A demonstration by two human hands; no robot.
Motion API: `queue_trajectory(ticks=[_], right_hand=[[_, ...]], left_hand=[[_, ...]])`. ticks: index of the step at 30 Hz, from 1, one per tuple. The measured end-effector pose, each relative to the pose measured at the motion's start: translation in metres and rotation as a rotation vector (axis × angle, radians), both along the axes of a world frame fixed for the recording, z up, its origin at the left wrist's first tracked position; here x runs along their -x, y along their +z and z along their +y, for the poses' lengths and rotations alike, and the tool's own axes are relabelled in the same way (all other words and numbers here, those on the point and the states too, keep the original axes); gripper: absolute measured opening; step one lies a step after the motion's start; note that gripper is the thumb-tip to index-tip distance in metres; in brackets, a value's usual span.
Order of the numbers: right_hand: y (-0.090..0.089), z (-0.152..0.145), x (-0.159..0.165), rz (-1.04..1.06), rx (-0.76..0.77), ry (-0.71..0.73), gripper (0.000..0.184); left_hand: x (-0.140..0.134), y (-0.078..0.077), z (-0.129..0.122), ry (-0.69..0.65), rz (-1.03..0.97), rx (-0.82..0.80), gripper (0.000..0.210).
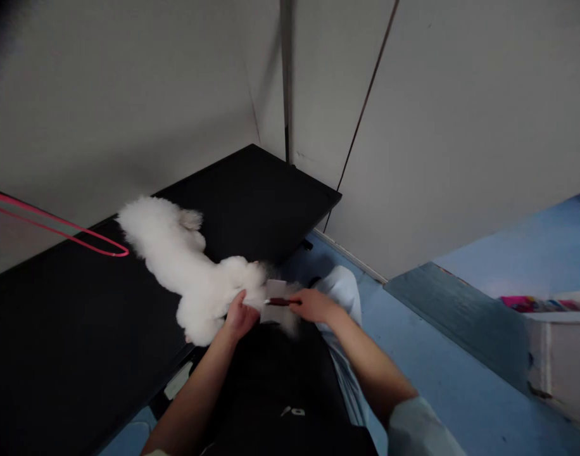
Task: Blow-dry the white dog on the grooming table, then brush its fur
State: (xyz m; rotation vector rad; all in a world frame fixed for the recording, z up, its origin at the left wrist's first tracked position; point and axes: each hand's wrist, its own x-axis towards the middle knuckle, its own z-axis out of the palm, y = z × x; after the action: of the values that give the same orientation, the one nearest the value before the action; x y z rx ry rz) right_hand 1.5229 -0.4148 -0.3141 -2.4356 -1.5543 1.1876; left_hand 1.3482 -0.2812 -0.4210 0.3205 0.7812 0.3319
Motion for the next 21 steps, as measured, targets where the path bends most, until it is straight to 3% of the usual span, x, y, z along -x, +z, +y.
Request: queue_trajectory(ticks=[2, 4, 6, 10, 13, 17, 19, 21], right_hand=[[0.003, -0.016, -0.024, -0.146, 0.161, -0.108, 0.028], [0.01, -0.031, -0.038, -0.271, 0.226, -0.195, 0.031], [0.017, -0.034, -0.031, -0.251, 0.151, -0.189, 0.034], [0.012, -0.016, 0.005, 0.026, -0.17, -0.052, 0.036], [0.007, -0.022, 0.0, -0.032, -0.043, -0.071, 0.032], [0.016, -0.046, -0.015, -0.289, 0.142, -0.224, 0.03], [0.022, -0.044, -0.005, -0.288, 0.077, -0.242, 0.033], [0.021, -0.034, 0.009, -0.131, -0.091, -0.175, 0.035]], left_hand=[[0.002, -0.002, 0.001, 0.056, -0.028, -0.036, 0.034], [0.001, -0.004, 0.0, 0.036, -0.04, -0.029, 0.035], [-0.002, -0.005, -0.004, -0.026, -0.033, 0.034, 0.037], [-0.009, -0.005, -0.009, -0.106, 0.02, 0.126, 0.036], [-0.008, -0.006, -0.009, -0.142, 0.01, 0.069, 0.031], [-0.009, -0.009, -0.01, -0.084, 0.065, 0.041, 0.03], [-0.012, -0.008, -0.013, -0.094, 0.092, 0.06, 0.032], [-0.015, -0.007, -0.016, -0.133, 0.101, 0.072, 0.033]])
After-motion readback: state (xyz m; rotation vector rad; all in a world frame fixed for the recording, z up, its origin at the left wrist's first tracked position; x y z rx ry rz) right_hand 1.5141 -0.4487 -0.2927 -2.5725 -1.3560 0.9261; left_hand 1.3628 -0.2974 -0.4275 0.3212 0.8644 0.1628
